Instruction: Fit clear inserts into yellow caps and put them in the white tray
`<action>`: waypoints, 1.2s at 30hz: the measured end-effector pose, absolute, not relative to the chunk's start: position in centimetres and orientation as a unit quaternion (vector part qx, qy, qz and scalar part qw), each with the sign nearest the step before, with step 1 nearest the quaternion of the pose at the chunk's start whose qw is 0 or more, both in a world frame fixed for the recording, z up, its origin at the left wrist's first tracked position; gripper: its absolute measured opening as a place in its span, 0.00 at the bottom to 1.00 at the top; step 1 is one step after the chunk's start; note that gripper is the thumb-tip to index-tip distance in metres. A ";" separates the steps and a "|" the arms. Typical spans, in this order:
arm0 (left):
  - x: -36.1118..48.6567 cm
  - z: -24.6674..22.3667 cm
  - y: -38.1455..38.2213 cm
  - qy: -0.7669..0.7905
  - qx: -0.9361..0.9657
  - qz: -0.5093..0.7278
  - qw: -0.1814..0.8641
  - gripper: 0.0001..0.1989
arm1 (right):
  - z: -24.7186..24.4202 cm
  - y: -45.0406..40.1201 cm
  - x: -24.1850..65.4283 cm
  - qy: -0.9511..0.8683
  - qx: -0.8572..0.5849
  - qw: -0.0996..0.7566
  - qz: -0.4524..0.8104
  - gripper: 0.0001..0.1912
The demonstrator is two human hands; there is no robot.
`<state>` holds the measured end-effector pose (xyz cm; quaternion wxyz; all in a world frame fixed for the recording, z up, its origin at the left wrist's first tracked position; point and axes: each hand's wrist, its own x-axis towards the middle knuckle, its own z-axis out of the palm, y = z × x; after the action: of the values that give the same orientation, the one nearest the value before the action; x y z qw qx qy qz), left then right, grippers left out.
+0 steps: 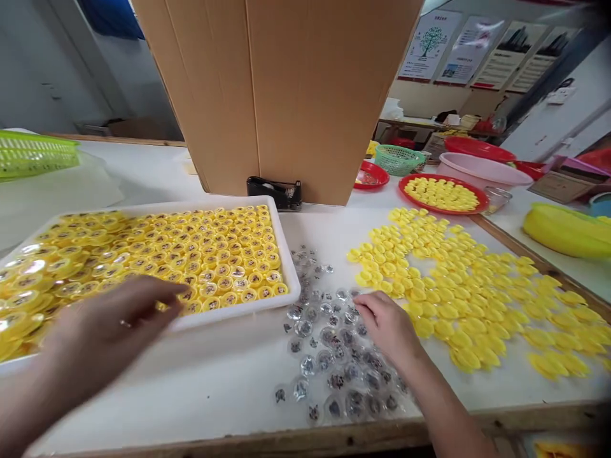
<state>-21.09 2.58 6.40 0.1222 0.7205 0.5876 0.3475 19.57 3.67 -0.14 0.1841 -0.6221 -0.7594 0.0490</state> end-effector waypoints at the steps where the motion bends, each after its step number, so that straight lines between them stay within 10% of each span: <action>1: -17.8 6.1 1.7 0.523 0.775 0.325 0.140 0.09 | 0.0 4.8 19.0 -0.768 -0.618 0.160 0.045 0.10; 14: -0.8 4.5 7.7 0.412 0.879 0.174 0.165 0.08 | -1.0 7.1 18.4 -0.779 -0.625 0.039 0.035 0.04; 36: -1.4 0.6 3.8 0.404 0.897 0.037 0.173 0.10 | -2.7 5.0 21.4 -0.725 -0.613 0.289 0.126 0.09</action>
<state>-1.42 3.81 0.60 0.1734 0.8974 0.4040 0.0367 21.40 4.97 -2.67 0.2895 -0.6126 -0.7246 0.1263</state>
